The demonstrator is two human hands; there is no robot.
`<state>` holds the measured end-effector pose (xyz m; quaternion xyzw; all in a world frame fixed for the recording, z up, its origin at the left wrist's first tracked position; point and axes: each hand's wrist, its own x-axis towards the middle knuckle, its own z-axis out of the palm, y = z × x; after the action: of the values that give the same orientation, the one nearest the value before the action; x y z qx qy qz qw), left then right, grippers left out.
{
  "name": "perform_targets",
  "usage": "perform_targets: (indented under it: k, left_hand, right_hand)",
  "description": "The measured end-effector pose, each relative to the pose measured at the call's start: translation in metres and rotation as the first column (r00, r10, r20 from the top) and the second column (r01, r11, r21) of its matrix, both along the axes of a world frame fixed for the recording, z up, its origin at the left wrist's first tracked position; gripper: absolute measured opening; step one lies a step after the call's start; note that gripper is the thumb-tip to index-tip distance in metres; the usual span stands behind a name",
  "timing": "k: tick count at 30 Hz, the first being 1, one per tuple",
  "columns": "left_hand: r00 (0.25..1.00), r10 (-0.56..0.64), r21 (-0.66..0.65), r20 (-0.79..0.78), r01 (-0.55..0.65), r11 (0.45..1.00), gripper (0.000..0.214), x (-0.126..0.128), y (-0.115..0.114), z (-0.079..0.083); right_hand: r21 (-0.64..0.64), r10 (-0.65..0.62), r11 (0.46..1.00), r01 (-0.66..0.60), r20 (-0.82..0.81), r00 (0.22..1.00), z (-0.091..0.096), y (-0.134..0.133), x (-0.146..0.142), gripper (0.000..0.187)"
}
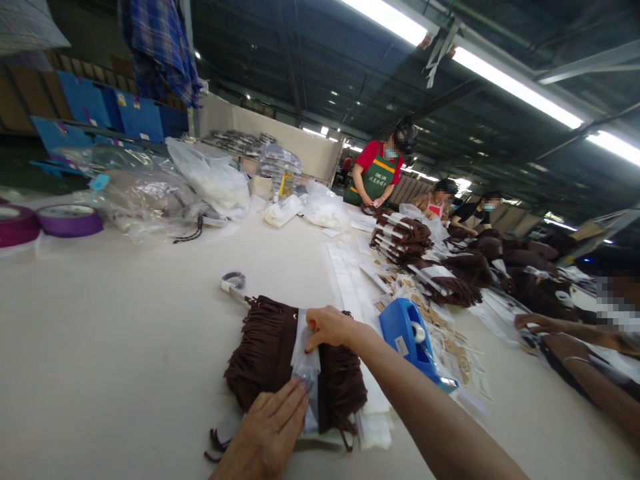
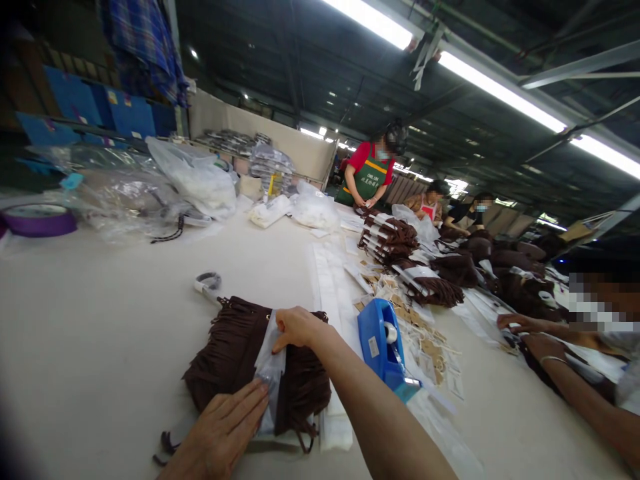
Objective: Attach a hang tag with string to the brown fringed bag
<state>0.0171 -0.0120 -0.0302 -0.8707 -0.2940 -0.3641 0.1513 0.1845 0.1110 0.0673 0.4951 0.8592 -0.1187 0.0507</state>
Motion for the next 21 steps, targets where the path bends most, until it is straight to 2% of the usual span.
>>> perform_targets:
  k: [3,4,7,9,11,14,16,17,18,19,21]
  left_hand:
    - [1.000,-0.008,-0.014,0.009,0.008,1.000,0.034,0.001,0.000,-0.001]
    - [1.000,-0.012,-0.016,0.012,0.013,1.000,0.033,0.001,0.000,-0.001]
    - [0.999,-0.014,-0.062,0.036,0.016,0.998,0.033,0.001,-0.002,-0.002]
    - [0.997,-0.012,-0.095,0.073,0.018,0.995,0.034,0.002,-0.003,-0.004]
    - [0.993,-0.018,-0.102,0.121,0.030,0.994,0.031,0.003,-0.003,-0.006]
    - [0.984,-0.045,-0.097,0.172,0.062,0.993,0.025,0.004,-0.002,-0.009]
    - [0.984,-0.052,-0.108,0.169,0.071,0.992,0.023,0.003,-0.002,-0.009]
    - [0.986,-0.055,-0.116,0.158,0.074,0.990,0.021,0.002,-0.002,-0.008]
    - [0.988,-0.052,-0.127,0.143,0.071,0.989,0.020,0.001,-0.003,-0.008]
    - [0.991,-0.049,-0.139,0.127,0.066,0.988,0.018,0.000,-0.003,-0.007]
    - [0.994,-0.040,-0.142,0.098,0.054,0.988,0.016,-0.001,-0.004,-0.007]
  right_hand:
    - [0.160,-0.067,0.984,0.075,-0.055,0.996,-0.001,-0.031,0.001,0.015]
    - [0.215,-0.056,0.974,0.072,-0.081,0.995,-0.004,-0.047,0.000,0.015]
    - [0.377,0.111,0.926,-0.033,-0.187,0.976,-0.025,-0.094,-0.001,0.018]
    - [0.513,0.201,0.856,-0.056,-0.231,0.952,-0.044,-0.116,-0.001,0.024]
    - [0.640,0.257,0.767,-0.056,-0.226,0.940,-0.063,-0.127,0.000,0.031]
    - [0.754,0.345,0.655,-0.051,-0.239,0.908,-0.085,-0.130,-0.002,0.030]
    - [0.788,0.397,0.616,-0.002,-0.307,0.865,-0.093,-0.128,-0.003,0.025]
    - [0.782,0.415,0.623,0.014,-0.346,0.841,-0.095,-0.128,-0.001,0.023]
    - [0.755,0.424,0.655,0.010,-0.378,0.823,-0.095,-0.128,0.001,0.020]
    - [0.709,0.420,0.705,-0.015,-0.400,0.815,-0.094,-0.129,0.004,0.018]
    - [0.589,0.344,0.806,-0.048,-0.401,0.849,-0.091,-0.131,0.013,0.018]
